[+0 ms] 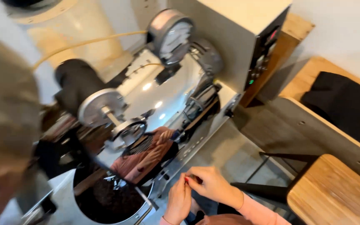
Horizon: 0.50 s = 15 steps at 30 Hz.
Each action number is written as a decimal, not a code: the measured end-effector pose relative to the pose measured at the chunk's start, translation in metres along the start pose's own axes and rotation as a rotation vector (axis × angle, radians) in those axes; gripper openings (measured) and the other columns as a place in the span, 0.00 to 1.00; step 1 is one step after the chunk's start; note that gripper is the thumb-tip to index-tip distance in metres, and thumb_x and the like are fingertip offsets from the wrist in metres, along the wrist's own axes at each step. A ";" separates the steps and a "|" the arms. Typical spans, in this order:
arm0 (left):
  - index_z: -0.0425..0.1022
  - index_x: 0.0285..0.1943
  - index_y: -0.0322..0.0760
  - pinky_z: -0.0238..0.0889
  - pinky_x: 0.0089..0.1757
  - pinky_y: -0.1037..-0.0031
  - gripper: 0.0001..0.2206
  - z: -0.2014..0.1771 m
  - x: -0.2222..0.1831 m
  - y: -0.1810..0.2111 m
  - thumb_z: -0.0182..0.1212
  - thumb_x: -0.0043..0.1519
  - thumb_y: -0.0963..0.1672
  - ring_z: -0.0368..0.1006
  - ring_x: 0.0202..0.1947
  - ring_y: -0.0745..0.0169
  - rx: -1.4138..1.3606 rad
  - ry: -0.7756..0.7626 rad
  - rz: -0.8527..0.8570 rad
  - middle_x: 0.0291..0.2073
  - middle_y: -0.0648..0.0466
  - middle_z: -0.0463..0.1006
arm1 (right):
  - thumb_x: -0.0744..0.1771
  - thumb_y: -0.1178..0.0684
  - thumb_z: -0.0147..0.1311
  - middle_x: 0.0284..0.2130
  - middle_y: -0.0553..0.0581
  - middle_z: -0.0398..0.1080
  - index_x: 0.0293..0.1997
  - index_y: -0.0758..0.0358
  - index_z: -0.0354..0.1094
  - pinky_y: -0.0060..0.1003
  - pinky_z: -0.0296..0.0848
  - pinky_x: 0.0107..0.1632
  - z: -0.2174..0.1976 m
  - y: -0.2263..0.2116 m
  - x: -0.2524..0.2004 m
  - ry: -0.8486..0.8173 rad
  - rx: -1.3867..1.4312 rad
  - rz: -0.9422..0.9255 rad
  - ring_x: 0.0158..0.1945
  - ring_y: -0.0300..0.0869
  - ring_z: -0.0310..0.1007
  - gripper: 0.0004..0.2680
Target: Operating a coffee roasting machine, monitoring the process, and recording data on a log sheet.
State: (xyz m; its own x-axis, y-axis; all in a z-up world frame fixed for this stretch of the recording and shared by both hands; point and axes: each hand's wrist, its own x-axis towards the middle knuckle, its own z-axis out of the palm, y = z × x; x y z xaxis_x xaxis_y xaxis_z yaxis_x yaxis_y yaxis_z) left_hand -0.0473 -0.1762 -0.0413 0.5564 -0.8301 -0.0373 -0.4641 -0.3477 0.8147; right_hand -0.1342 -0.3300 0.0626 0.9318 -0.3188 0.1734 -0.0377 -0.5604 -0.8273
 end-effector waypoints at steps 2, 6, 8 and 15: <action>0.70 0.56 0.28 0.63 0.43 0.54 0.15 0.011 0.019 0.027 0.42 0.66 0.41 0.76 0.45 0.34 -0.049 -0.016 0.012 0.44 0.37 0.80 | 0.68 0.55 0.55 0.20 0.47 0.69 0.37 0.55 0.73 0.31 0.65 0.29 -0.018 0.020 -0.010 0.019 0.091 0.078 0.21 0.36 0.67 0.02; 0.67 0.48 0.41 0.63 0.38 0.59 0.08 0.031 0.055 0.081 0.41 0.68 0.43 0.78 0.36 0.42 -0.179 -0.086 0.008 0.35 0.46 0.80 | 0.68 0.55 0.56 0.17 0.46 0.66 0.37 0.56 0.73 0.30 0.63 0.28 -0.051 0.061 -0.028 0.082 0.173 0.247 0.21 0.33 0.61 0.02; 0.66 0.50 0.41 0.64 0.39 0.60 0.08 0.047 0.069 0.095 0.40 0.68 0.42 0.78 0.36 0.44 -0.200 -0.120 0.010 0.36 0.46 0.80 | 0.68 0.56 0.56 0.17 0.45 0.65 0.38 0.56 0.73 0.29 0.62 0.28 -0.072 0.072 -0.032 0.101 0.225 0.286 0.21 0.32 0.59 0.01; 0.64 0.48 0.42 0.65 0.38 0.61 0.06 0.083 0.101 0.126 0.42 0.69 0.44 0.78 0.33 0.46 -0.203 -0.187 -0.030 0.34 0.49 0.80 | 0.68 0.57 0.56 0.19 0.47 0.69 0.37 0.59 0.72 0.29 0.63 0.29 -0.123 0.107 -0.036 0.147 0.317 0.299 0.22 0.32 0.60 0.02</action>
State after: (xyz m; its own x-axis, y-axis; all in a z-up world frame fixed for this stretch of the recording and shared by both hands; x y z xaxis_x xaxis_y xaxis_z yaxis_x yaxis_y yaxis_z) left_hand -0.1064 -0.3398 0.0094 0.4222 -0.8934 -0.1535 -0.2915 -0.2942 0.9102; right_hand -0.2159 -0.4728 0.0339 0.8351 -0.5484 -0.0425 -0.1632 -0.1733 -0.9713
